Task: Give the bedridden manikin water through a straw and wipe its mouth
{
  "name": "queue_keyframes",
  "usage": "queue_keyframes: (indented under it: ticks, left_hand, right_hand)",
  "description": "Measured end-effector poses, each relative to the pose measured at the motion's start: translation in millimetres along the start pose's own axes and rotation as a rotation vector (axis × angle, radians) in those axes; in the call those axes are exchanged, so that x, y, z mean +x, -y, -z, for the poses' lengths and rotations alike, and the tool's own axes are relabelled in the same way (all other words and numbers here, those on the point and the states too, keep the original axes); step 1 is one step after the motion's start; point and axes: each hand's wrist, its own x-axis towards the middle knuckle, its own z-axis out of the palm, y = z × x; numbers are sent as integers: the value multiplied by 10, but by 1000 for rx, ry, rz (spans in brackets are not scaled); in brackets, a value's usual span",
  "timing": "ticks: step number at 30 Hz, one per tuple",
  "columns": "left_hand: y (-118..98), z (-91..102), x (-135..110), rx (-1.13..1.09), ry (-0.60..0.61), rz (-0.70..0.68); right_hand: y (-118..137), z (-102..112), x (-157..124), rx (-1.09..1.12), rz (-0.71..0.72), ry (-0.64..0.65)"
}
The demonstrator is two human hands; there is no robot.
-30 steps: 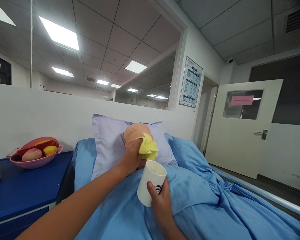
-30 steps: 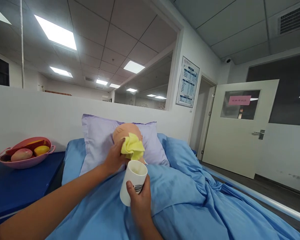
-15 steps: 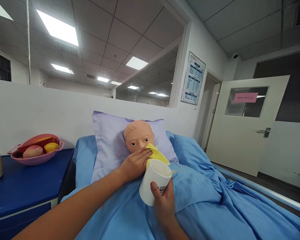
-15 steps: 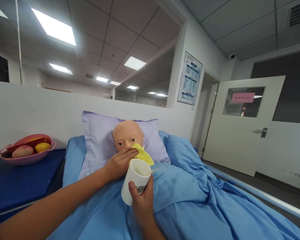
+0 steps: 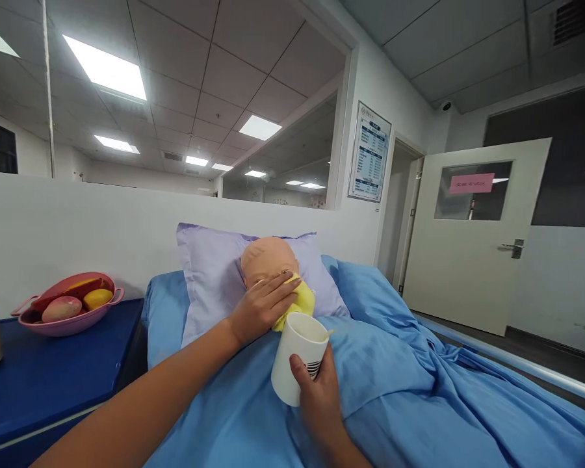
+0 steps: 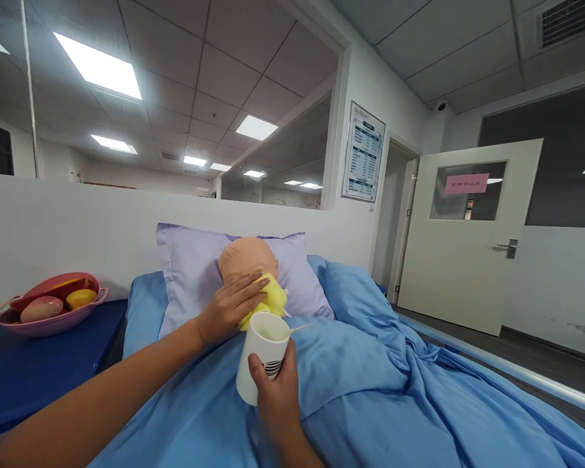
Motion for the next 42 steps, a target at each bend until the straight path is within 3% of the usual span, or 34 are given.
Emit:
queue_keyframes:
  ticks: [3,7,9,13,19,23,27,31,35,39,42]
  left_hand:
    - [121,-95,-7,93,69,-106]
    - [273,-160,-339,427,65,-352]
    - [296,-132,-513,559,28,-391]
    - [226,-23,-629,598,-14,-377]
    - [97,-64,-244,426,-171,-313]
    - [174,-200,-106,442,-134,-352]
    - [216,-224,-254,514,-52,-358]
    - [169,-187,-514,521,-16,-282]
    - [88,-183,-606,406,-74,-190]
    - [40,-211,-362,275,-225,-160]
    - [79,-234,-154,338,-229,-235]
  right_hand:
    - [-35,13,12,0,-14,-2]
    - [-99,36,36,-16,4,55]
    - [-111,41,41,-26,7,54]
    - [-100,39,34,-42,1,47]
    - [-119,34,38,-41,39,76]
    - [-123,31,57,-37,4,74]
    - [-62,4,51,-24,-26,35]
    - [-1,-30,27,4,-25,10]
    - [-32,-16,32,-2,-49,58]
    - [-89,11,50,-7,-38,93]
    - [-79,10,54,-8,-46,54]
